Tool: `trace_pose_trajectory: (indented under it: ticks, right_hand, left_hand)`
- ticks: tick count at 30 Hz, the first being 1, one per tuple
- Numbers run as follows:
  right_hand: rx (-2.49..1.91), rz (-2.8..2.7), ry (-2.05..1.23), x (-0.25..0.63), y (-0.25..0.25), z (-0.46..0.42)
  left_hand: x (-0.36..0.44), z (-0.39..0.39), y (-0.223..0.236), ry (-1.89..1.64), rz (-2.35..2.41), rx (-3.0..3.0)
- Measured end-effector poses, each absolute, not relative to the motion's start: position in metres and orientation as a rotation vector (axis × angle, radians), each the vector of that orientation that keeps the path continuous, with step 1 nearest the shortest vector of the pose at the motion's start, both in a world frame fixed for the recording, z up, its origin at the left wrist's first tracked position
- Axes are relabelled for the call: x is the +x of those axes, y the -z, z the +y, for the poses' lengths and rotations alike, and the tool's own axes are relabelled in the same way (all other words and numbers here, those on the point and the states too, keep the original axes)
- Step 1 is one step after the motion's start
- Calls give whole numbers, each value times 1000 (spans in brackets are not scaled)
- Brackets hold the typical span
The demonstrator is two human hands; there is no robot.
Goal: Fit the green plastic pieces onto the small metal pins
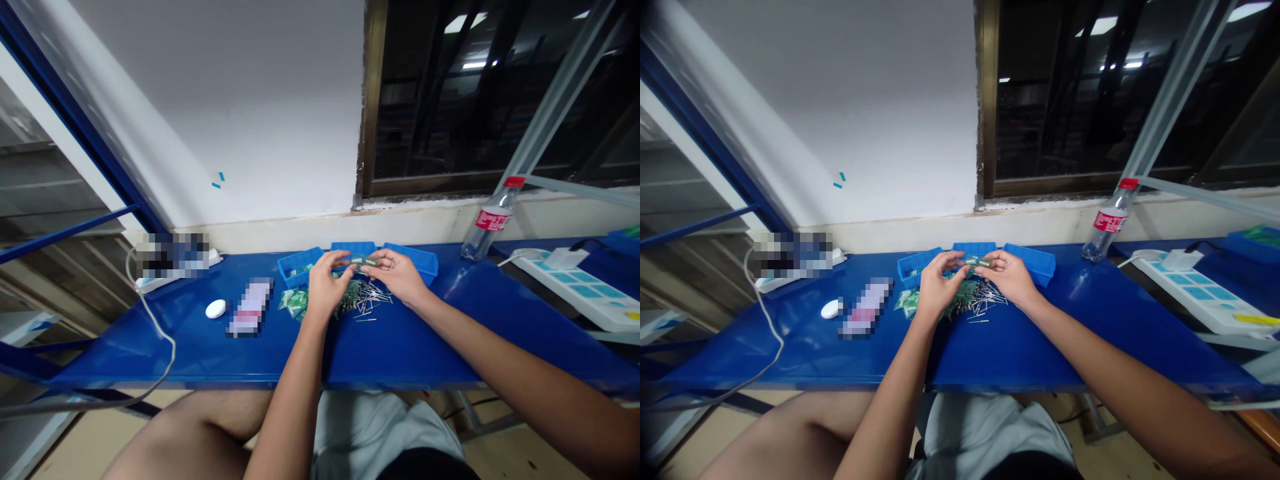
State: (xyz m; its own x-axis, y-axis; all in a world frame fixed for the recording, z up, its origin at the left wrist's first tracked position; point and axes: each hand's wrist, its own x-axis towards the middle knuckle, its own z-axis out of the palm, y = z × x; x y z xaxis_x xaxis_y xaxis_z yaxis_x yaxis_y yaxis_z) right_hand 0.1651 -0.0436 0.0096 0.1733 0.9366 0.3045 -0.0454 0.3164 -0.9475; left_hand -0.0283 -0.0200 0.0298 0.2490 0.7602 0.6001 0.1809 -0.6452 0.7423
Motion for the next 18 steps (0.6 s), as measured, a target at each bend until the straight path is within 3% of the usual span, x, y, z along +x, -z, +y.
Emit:
trace_pose_trajectory:
  ticks: [8, 18]
  right_hand:
    - [-974, -1190, -866, 162, -12, -48]
    - [-982, -1209, -777, 162, -14, -48]
  left_hand:
    - [-25, -24, -27, -1255, 752, 2326]
    - [-27, -12, -18, -1335, 915, 1932]
